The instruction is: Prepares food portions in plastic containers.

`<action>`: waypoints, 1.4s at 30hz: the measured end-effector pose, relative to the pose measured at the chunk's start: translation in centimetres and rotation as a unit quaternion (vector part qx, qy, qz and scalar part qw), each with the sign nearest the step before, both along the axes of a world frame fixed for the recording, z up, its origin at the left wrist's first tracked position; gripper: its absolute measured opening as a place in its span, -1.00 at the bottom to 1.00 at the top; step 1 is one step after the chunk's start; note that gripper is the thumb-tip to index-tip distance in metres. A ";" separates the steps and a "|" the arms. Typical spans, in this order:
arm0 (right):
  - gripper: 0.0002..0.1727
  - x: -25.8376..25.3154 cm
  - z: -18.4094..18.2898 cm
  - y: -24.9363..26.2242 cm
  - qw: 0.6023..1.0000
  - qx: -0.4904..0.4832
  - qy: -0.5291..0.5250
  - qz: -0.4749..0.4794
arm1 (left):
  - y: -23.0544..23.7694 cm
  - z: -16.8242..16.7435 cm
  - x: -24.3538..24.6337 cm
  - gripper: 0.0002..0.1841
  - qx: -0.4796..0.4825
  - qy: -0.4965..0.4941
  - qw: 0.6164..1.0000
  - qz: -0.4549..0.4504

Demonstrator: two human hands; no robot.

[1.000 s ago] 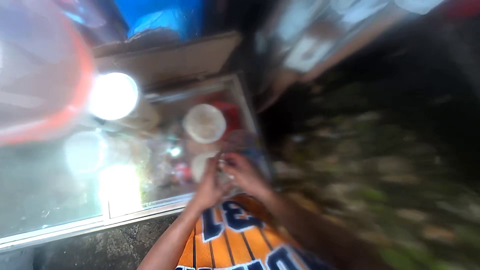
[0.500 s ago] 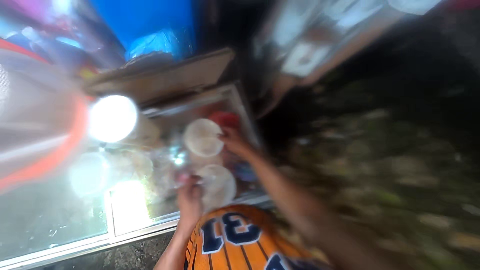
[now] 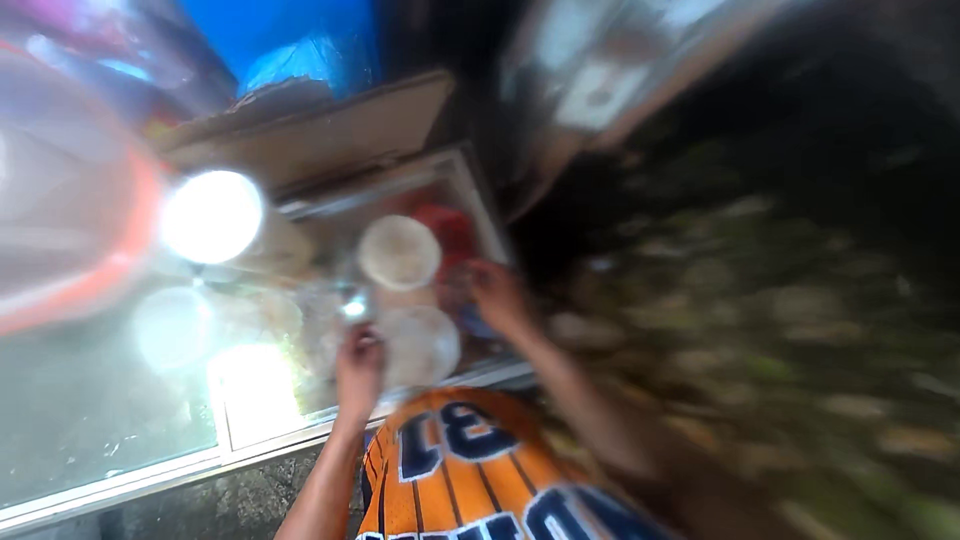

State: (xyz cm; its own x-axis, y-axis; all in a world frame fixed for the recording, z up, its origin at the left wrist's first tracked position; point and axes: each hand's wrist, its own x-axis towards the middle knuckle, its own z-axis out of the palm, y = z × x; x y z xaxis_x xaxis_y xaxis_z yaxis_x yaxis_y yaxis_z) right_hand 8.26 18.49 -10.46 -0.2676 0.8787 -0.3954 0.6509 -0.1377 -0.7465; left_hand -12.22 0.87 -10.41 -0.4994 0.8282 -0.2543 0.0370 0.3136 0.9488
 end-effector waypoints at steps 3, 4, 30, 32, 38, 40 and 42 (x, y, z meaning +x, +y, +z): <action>-0.47 -1.0 2.7 -4.5 0.983 -0.140 0.059 0.103 | -0.1 0.3 1.2 -0.75 0.008 -0.053 0.998 -0.013; -0.43 -1.5 2.9 -5.9 0.969 -0.191 0.085 0.129 | 0.2 0.7 2.0 -0.72 0.007 -0.063 0.998 -0.029; -0.62 0.0 -7.7 -3.7 0.967 -0.094 0.228 0.063 | 2.3 -9.3 -3.1 -0.71 -0.045 0.049 0.998 -0.012; -0.71 -0.9 -7.5 -2.7 0.981 -0.102 0.145 0.080 | 3.1 -10.0 -4.0 -0.74 -0.065 0.011 0.997 -0.045; -0.71 -1.8 -8.1 -1.3 0.960 -0.249 0.111 0.063 | 3.3 -10.0 -5.0 -0.72 -0.155 -0.056 0.981 -0.097; -0.66 -1.0 -7.8 0.0 0.934 -0.306 0.187 -0.004 | 4.0 -9.2 -6.1 -0.69 -0.161 -0.104 0.978 -0.088; -0.58 -1.1 -7.3 1.8 0.947 -0.267 0.176 -0.043 | 6.0 -8.2 -7.1 -0.58 -0.166 -0.141 0.974 -0.064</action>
State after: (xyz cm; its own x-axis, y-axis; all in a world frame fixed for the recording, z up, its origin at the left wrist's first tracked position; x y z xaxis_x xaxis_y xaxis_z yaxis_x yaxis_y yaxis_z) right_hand 7.20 20.32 -17.78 -0.4015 0.6042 -0.6883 0.3431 -0.5975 -0.7247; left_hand -19.29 6.91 -18.60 -0.2685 0.7273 -0.6316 -0.1518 0.6155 0.7733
